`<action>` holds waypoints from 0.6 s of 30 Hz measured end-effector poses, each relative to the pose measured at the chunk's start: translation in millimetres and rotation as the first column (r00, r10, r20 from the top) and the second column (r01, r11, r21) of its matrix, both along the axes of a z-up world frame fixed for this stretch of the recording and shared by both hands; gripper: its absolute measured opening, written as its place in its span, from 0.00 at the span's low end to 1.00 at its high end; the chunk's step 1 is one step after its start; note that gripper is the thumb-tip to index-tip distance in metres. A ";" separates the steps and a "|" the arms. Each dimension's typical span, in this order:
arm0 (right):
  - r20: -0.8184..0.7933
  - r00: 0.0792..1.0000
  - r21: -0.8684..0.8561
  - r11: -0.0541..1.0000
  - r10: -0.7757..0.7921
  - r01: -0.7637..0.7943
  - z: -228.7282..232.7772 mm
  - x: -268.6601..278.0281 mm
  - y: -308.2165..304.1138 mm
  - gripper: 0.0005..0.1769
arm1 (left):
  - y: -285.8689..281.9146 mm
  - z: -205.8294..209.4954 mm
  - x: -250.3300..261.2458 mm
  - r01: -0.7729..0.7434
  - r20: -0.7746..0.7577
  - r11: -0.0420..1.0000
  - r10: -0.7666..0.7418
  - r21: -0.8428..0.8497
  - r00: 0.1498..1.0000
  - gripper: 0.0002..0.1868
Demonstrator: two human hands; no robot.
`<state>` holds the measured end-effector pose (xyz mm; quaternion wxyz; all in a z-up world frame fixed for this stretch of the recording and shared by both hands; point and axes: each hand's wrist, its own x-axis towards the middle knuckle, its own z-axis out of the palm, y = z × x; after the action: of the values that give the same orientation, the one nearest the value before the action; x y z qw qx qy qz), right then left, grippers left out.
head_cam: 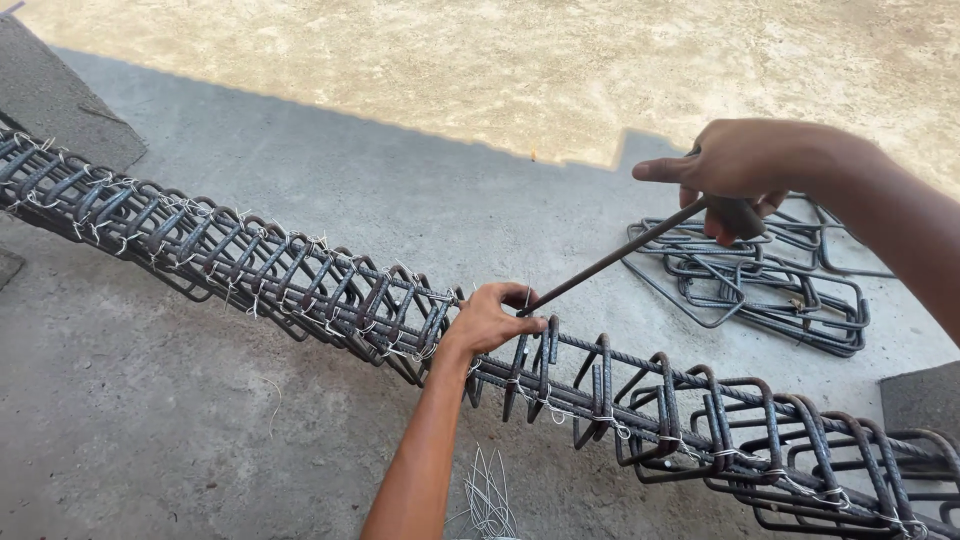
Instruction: Tying metal stirrups to longitudinal rebar rods using wire and a twisting tool to assemble a reinforcement cage.
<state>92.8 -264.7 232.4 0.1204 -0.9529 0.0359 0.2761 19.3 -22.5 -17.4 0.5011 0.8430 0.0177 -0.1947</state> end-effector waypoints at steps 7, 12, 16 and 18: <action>-0.164 0.974 0.073 0.983 -0.155 0.168 -2.3 -46.0 -18.8 0.39 | -3.1 13.6 -9.8 -0.041 0.021 0.998 0.041 0.036 0.999 0.15; 0.117 0.869 -0.445 0.807 0.482 -0.388 -10.0 -94.4 -10.4 0.16 | 2.4 32.8 -14.5 0.008 0.004 0.999 -0.008 0.034 1.000 0.20; -0.121 0.728 -0.588 0.542 0.675 -0.601 -36.9 -100.8 -29.6 0.26 | -4.9 31.9 -13.6 -0.026 0.035 0.999 0.024 0.048 0.999 0.17; -0.229 0.405 -0.526 0.237 0.885 -0.817 -47.1 -110.4 -32.0 0.32 | -4.6 32.5 -15.1 -0.034 0.027 0.999 0.034 0.016 0.999 0.19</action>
<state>-17.6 -296.7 185.4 -0.3346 -0.8184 -0.4143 0.2161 4.1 -27.1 15.0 0.4977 0.8492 0.0268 -0.1746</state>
